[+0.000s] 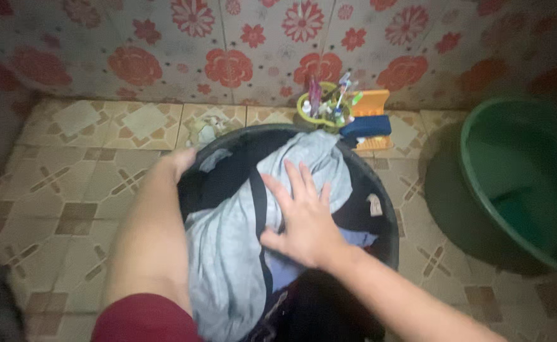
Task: The person washes laundry by hand in a large basin, scrubbing a pink bag and a tan cloth with a bar of soap before rinsing them in water.
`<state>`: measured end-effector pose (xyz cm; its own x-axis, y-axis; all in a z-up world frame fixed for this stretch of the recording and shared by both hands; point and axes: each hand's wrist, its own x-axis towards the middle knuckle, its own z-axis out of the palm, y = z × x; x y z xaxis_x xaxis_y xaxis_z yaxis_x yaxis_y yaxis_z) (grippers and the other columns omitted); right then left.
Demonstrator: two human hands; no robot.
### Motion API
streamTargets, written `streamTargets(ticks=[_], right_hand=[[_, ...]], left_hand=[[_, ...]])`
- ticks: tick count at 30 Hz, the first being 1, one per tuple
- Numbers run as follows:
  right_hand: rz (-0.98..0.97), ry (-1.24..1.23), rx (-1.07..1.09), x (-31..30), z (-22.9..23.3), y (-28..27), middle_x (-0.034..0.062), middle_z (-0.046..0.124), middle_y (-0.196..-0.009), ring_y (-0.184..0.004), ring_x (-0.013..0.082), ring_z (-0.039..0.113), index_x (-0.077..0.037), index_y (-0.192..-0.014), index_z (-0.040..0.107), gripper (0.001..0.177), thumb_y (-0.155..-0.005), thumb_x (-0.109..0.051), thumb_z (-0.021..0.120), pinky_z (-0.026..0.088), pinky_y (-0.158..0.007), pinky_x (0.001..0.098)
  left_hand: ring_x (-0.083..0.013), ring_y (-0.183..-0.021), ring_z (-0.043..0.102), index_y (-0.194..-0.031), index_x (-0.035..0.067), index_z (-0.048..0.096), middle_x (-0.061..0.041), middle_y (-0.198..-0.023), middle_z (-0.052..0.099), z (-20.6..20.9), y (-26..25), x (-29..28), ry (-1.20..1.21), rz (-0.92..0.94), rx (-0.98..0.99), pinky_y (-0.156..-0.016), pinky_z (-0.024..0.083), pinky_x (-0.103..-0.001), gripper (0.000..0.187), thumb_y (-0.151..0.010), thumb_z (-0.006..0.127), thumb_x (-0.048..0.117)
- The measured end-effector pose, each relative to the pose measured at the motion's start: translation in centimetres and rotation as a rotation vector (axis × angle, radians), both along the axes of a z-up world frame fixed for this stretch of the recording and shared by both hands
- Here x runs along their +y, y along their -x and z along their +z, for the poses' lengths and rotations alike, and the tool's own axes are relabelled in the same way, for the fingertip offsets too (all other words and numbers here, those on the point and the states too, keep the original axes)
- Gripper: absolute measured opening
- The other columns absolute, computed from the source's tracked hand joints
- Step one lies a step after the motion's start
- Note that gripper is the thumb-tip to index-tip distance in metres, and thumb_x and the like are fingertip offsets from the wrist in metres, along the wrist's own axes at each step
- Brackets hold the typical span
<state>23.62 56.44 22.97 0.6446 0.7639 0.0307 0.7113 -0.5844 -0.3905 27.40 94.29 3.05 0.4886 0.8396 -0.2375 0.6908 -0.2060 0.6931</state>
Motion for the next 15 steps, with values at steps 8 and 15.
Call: streamTargets(ticks=[8,15], right_hand=[[0.067,-0.103,-0.051,0.4,-2.3,-0.9,0.032,0.017,-0.16,-0.148,0.0562,0.011,-0.016,-0.154,0.034,0.101,-0.065,-0.037,0.078,0.011,-0.108,0.0791],[0.032,-0.105,-0.06,1.8,-3.2,-1.0,0.0309,0.019,-0.16,-0.149,0.0549,0.012,-0.018,-0.153,0.035,0.097,-0.068,-0.036,0.077,0.01,-0.11,0.0792]], left_hand=[[-0.0284,-0.116,0.062,-0.131,0.011,0.056,-0.013,-0.13,0.061,-6.7,0.1,4.2,0.132,0.146,0.014,-0.093,0.054,-0.041,0.04,-0.093,0.058,0.024],[-0.0225,-0.109,0.067,-0.127,0.015,0.057,-0.007,-0.125,0.063,-5.1,1.7,4.9,0.33,0.334,-0.423,-0.085,0.06,-0.037,0.038,-0.09,0.06,0.017]])
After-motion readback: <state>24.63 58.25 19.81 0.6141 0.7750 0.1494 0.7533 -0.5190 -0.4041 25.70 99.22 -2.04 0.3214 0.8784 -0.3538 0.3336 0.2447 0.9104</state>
